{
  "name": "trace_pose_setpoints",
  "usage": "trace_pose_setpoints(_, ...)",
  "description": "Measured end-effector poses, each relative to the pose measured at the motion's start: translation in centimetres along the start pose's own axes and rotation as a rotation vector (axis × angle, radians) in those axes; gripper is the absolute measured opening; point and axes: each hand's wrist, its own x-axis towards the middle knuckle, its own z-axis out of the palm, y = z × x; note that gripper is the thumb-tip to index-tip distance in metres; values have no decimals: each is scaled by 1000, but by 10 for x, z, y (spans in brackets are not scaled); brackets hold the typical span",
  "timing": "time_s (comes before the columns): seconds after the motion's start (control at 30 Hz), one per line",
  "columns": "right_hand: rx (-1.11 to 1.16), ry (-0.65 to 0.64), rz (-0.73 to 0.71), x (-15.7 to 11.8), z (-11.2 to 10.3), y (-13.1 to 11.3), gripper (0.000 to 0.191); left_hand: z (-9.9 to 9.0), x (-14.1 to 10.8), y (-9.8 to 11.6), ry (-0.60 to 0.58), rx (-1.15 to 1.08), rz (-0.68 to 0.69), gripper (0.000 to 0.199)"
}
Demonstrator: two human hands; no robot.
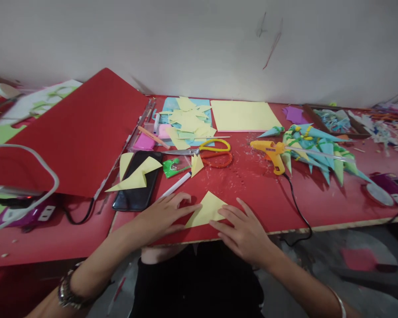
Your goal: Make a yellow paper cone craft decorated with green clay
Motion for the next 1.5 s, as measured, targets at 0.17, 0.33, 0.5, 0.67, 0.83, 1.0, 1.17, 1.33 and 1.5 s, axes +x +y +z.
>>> trace_pose_setpoints(0.17, -40, 47, 49, -12, -9, 10, 25, 0, -1, 1, 22, 12, -1, 58)
trace_pose_setpoints(0.33, -64, 83, 73, -23, -16, 20, 26, -1, -2, 1, 12, -8, -7, 56)
trace_pose_setpoints(0.5, -81, 72, 130, -30, -18, 26, 26, -3, -3, 1, 7, -19, -14, 54)
trace_pose_setpoints(0.67, -70, 67, 164, -36, -20, 29, 26, -5, -2, 2, -11, -38, -23, 51)
trace_pose_setpoints(0.83, -118, 57, 224, -33, -26, 32, 24, -9, 2, 3, -37, -90, -34, 51)
trace_pose_setpoints(1.0, -158, 68, 170, -13, -25, 18, 32, -3, 3, 18, -13, -81, -150, 53)
trace_pose_setpoints(1.17, -111, -53, -91, -5, -3, 2, 52, 24, 7, 48, 158, 29, -185, 70)
trace_pose_setpoints(1.33, -36, -13, -118, -6, -1, 4, 19, 35, 13, 70, 259, 155, -127, 30)
trace_pose_setpoints(1.5, -33, 12, -119, 6, -23, 2, 24, 19, 17, 77, 335, 259, 24, 15)
